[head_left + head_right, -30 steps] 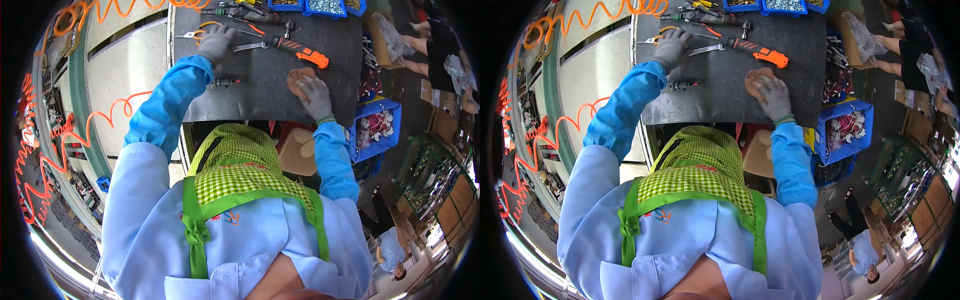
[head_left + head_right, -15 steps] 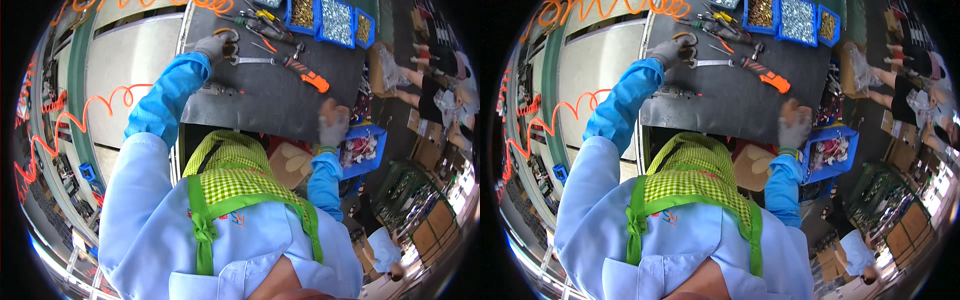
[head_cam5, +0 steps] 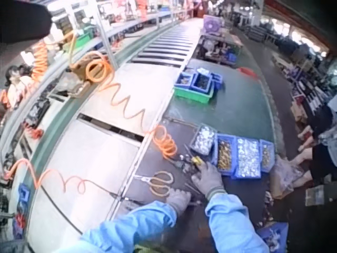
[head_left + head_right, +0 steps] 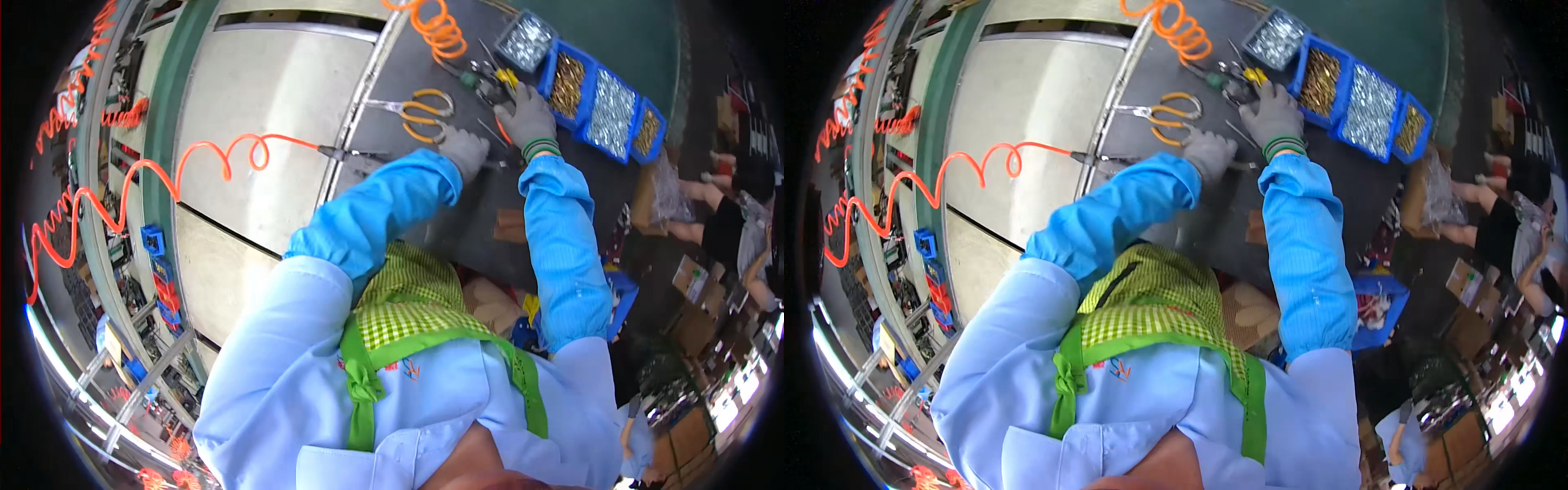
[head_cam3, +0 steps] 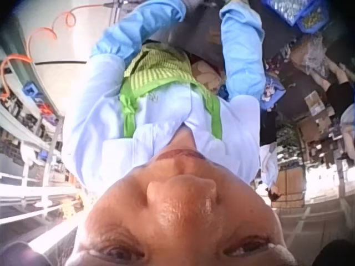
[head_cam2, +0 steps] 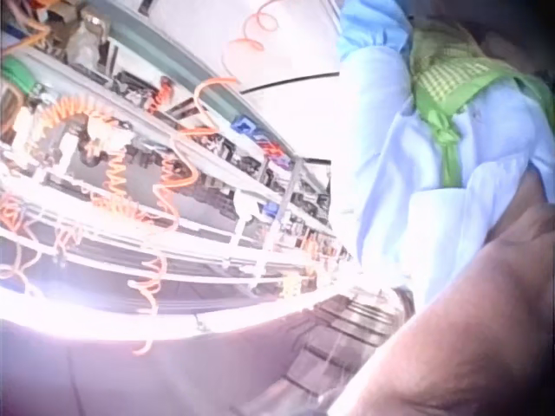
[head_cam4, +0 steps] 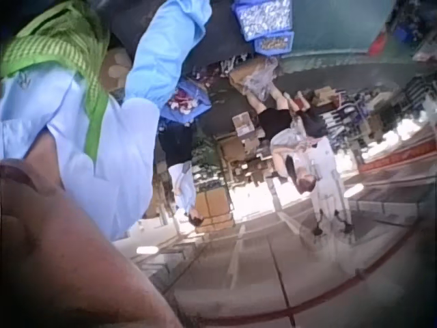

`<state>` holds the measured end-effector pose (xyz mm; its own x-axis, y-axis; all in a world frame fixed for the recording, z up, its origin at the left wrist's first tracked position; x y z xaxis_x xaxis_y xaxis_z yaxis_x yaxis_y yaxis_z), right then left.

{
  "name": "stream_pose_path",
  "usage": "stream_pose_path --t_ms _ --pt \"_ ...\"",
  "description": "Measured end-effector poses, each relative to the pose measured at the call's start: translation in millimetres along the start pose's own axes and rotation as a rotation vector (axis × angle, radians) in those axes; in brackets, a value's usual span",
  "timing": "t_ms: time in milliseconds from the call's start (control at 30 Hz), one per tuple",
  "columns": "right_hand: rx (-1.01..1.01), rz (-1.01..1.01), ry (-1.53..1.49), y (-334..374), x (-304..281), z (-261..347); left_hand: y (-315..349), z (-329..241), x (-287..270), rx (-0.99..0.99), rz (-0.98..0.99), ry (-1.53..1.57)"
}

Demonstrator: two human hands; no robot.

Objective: The person cleans a workbench surface by hand, picking up small debris and wiping the area with a cloth. They then remove a large board from the table, wipe it, and place it back. Finally, they organize various tools and components on the table.

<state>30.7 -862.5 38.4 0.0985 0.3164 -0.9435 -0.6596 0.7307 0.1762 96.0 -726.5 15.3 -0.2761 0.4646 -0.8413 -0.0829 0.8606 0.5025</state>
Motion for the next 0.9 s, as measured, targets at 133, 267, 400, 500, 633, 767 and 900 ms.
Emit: stream_pose_path --t_ms 133,267,400,500,633,767,900 --pt "0.14 0.174 0.205 -28.0 -2.3 24.8 6.6 19.0 2.0 0.128 0.057 0.052" --pt "0.127 0.179 0.129 -16.1 5.3 13.1 37.7 51.9 -26.3 0.178 -0.095 0.337" --pt "-0.067 -0.11 -0.058 27.0 44.9 -1.6 25.9 96.5 -74.4 0.148 -0.536 0.587" --pt "-0.201 -0.044 -0.068 81.0 61.3 1.5 -10.2 100.5 -109.3 0.168 -0.667 0.522" --pt "-0.324 0.021 -0.019 116.9 61.9 9.3 -82.9 73.4 -119.8 0.25 -0.514 0.269" --pt "-0.23 0.071 0.015 137.8 52.3 4.7 -147.2 57.2 -81.6 0.147 -0.118 0.068" --pt "-0.092 0.13 -0.054 159.5 24.1 -10.5 -152.4 47.4 -86.7 0.235 0.033 -0.127"
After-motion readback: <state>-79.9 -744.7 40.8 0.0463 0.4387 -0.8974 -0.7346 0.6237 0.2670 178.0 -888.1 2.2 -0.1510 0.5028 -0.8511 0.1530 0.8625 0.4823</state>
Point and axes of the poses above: each hand's wrist, its own y-axis away from the middle knuckle, its own x-axis out of the palm, z = x × y, the point moved 1 cm from there along -y, towards the middle knuckle, and after that the axes turned 1 degree about -y, right-handed, at the moved point
